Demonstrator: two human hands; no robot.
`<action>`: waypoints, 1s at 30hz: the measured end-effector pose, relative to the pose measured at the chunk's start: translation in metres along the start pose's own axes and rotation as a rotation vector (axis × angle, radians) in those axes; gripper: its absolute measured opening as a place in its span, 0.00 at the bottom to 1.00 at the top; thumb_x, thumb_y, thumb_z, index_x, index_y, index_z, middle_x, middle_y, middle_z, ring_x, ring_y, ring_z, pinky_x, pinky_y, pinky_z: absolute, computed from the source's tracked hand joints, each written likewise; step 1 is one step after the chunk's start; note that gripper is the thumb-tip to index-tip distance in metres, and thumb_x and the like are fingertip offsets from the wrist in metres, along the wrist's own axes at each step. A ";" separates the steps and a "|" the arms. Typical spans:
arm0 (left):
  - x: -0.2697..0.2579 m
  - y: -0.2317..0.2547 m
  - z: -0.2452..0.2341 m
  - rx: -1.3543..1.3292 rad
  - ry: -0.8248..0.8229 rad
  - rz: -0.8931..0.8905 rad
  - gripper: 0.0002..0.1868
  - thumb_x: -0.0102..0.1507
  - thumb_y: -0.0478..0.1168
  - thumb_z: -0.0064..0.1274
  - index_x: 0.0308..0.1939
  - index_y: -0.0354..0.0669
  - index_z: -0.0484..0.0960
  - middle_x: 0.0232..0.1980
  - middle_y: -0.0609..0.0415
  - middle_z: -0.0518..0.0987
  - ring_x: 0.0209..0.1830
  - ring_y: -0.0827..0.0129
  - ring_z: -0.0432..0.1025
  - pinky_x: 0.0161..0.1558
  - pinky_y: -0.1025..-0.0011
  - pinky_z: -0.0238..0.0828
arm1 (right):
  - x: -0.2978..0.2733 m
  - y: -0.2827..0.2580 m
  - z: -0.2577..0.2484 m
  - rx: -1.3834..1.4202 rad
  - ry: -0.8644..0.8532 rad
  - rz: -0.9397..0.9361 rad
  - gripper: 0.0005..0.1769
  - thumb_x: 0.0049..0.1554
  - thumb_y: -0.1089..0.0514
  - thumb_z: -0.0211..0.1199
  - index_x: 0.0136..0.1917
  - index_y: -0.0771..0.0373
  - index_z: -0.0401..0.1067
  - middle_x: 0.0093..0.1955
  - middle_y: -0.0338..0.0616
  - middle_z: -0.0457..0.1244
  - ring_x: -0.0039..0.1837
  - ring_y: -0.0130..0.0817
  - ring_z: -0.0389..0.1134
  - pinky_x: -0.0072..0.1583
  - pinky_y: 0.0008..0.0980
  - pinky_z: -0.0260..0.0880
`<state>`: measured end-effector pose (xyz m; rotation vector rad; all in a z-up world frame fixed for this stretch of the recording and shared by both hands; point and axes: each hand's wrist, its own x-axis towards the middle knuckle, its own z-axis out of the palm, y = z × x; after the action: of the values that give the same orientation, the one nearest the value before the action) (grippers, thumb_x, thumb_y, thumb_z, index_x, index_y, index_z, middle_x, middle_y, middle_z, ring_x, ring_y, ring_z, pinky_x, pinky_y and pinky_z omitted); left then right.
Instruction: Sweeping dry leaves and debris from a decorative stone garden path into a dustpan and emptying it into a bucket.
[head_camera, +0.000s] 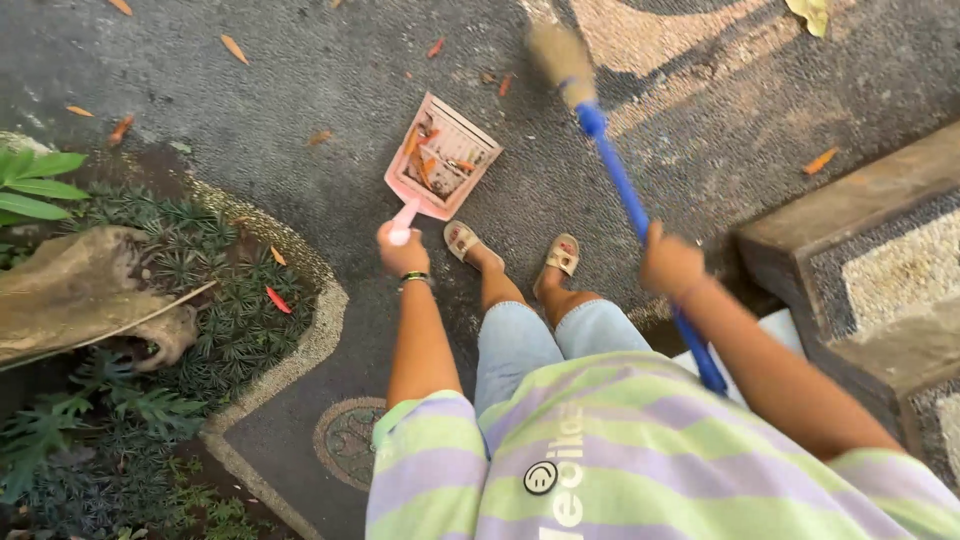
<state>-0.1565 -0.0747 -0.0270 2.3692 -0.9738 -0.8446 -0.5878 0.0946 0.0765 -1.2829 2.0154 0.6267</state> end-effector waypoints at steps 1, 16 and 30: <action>0.007 -0.003 0.006 -0.003 0.001 0.001 0.25 0.55 0.33 0.67 0.55 0.47 0.77 0.50 0.50 0.83 0.47 0.59 0.78 0.50 0.60 0.74 | -0.017 -0.016 0.001 -0.001 0.003 -0.001 0.41 0.50 0.53 0.62 0.73 0.66 0.53 0.49 0.63 0.68 0.50 0.60 0.73 0.52 0.55 0.74; 0.059 -0.046 -0.014 -0.282 -0.089 0.013 0.27 0.55 0.32 0.65 0.59 0.43 0.78 0.55 0.47 0.83 0.50 0.61 0.79 0.52 0.63 0.77 | -0.116 -0.037 -0.077 0.357 -0.305 -0.157 0.41 0.50 0.51 0.66 0.74 0.57 0.58 0.47 0.59 0.72 0.51 0.52 0.77 0.55 0.45 0.76; 0.067 0.007 -0.055 -0.174 -0.086 -0.148 0.20 0.58 0.33 0.65 0.53 0.46 0.79 0.49 0.47 0.84 0.45 0.59 0.79 0.46 0.61 0.77 | -0.080 -0.087 -0.098 0.112 -0.228 -0.338 0.40 0.52 0.48 0.63 0.74 0.61 0.58 0.52 0.64 0.69 0.53 0.59 0.73 0.56 0.51 0.74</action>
<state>-0.0851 -0.1201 -0.0081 2.2926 -0.7306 -1.0495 -0.5107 0.0388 0.1974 -1.3763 1.5804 0.4683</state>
